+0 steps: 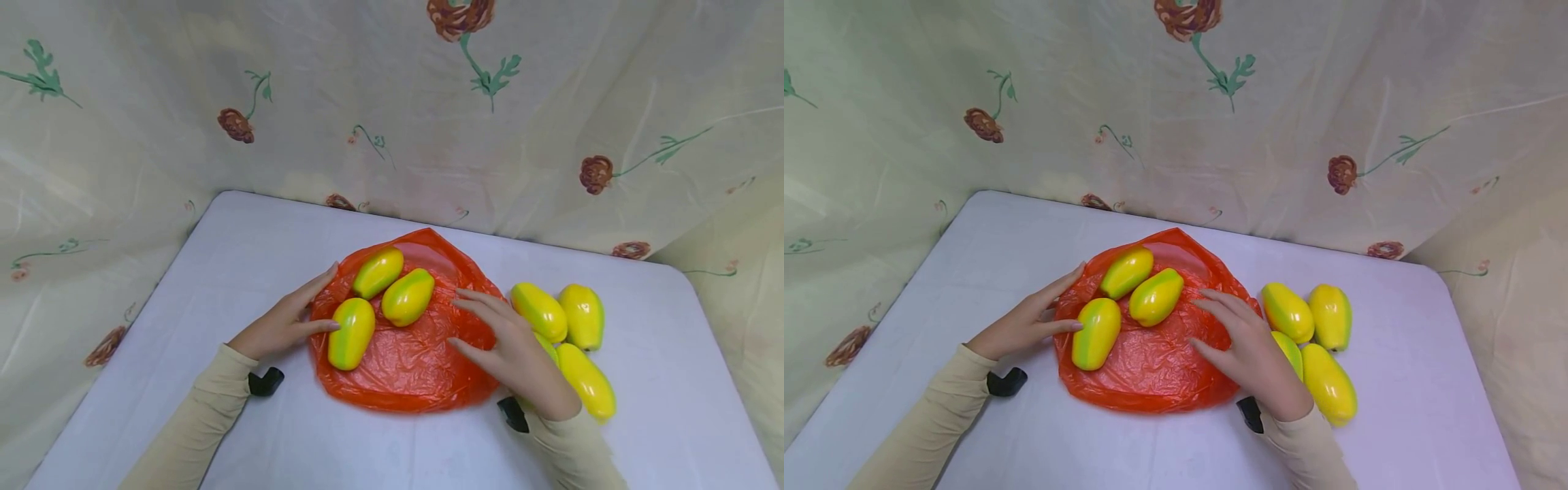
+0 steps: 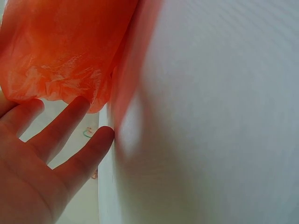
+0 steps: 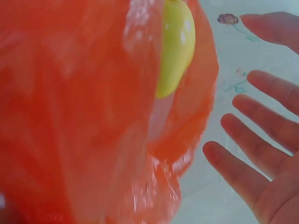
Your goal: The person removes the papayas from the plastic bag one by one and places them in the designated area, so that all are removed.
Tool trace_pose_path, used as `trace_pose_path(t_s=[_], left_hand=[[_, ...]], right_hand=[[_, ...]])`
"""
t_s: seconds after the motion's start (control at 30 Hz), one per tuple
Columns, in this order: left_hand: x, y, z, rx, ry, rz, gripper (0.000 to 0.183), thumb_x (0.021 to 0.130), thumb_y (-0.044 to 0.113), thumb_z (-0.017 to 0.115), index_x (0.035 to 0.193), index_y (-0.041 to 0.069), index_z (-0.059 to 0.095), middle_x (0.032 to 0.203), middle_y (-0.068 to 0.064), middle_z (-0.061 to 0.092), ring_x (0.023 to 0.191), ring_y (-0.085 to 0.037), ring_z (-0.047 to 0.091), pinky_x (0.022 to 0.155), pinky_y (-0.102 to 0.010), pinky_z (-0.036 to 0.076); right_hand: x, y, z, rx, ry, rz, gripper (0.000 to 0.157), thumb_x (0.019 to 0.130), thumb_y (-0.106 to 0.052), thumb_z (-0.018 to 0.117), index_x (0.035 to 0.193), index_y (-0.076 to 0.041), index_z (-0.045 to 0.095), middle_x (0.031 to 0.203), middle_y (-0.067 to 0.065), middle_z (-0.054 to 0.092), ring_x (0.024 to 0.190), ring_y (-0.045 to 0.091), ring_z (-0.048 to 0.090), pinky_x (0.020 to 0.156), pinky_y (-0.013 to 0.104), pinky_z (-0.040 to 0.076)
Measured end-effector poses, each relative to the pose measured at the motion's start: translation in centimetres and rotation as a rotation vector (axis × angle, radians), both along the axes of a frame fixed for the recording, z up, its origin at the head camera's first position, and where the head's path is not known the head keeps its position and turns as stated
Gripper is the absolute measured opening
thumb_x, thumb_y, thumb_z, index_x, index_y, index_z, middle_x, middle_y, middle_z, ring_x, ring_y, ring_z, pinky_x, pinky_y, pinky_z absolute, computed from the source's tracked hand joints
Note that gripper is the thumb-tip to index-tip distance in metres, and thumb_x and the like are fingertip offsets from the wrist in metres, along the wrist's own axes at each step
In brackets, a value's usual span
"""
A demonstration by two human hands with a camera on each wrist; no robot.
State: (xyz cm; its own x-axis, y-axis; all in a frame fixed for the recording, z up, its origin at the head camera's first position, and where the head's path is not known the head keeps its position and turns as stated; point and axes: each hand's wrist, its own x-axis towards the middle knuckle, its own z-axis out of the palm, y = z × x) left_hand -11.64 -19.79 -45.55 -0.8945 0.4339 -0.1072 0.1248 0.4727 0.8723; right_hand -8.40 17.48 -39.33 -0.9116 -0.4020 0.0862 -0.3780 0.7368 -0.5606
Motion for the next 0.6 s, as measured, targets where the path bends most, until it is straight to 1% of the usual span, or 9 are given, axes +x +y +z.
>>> trace_pose_path(t_s=[0.13,0.3,0.4,0.5,0.6], left_hand=[[0.0,0.0,-0.1,0.0,-0.005,0.003,0.094,0.093,0.046,0.075,0.164,0.044,0.014,0.174,0.009,0.018,0.161,-0.025,0.022,0.122,-0.052,0.039],[-0.1,0.2,-0.2,-0.008,-0.001,0.006,0.094,0.093,0.046,0.075,0.164,0.044,0.014,0.174,0.008,0.018,0.161,-0.026,0.022,0.122,-0.053,0.039],[-0.1,0.2,-0.1,-0.011,0.005,0.005,0.094,0.093,0.047,0.074,0.165,0.043,0.014,0.174,0.007,0.018,0.161,-0.027,0.022,0.121,-0.053,0.039],[0.0,0.2,0.0,-0.013,0.005,0.007,0.094,0.093,0.047,0.075,0.165,0.042,0.014,0.174,0.006,0.019,0.161,-0.027,0.023,0.121,-0.053,0.039],[0.0,0.3,0.1,-0.013,0.0,0.007,0.095,0.093,0.046,0.075,0.165,0.043,0.014,0.174,0.007,0.019,0.161,-0.026,0.022,0.121,-0.053,0.039]], right_hand=[[-0.7,-1.0,-0.4,-0.029,-0.033,-0.005,0.063,0.088,-0.029,0.084,0.145,-0.022,0.059,0.154,0.001,0.054,0.143,0.027,0.048,0.107,0.056,0.054],[-1.6,-2.1,-1.0,-0.032,-0.002,0.0,0.064,0.088,-0.033,0.084,0.145,-0.018,0.059,0.151,0.003,0.057,0.142,0.028,0.051,0.108,0.056,0.054],[-2.0,-2.6,-1.3,-0.04,-0.001,-0.003,0.064,0.088,-0.034,0.084,0.145,-0.018,0.059,0.15,0.004,0.058,0.141,0.027,0.052,0.109,0.055,0.053],[-2.4,-3.3,-1.6,-0.049,-0.022,-0.018,0.064,0.088,-0.036,0.084,0.145,-0.019,0.059,0.151,0.002,0.057,0.141,0.026,0.052,0.11,0.054,0.053],[-2.9,-3.9,-1.8,-0.041,-0.059,-0.044,0.067,0.088,-0.042,0.082,0.146,-0.019,0.057,0.154,0.002,0.053,0.142,0.027,0.051,0.111,0.054,0.052]])
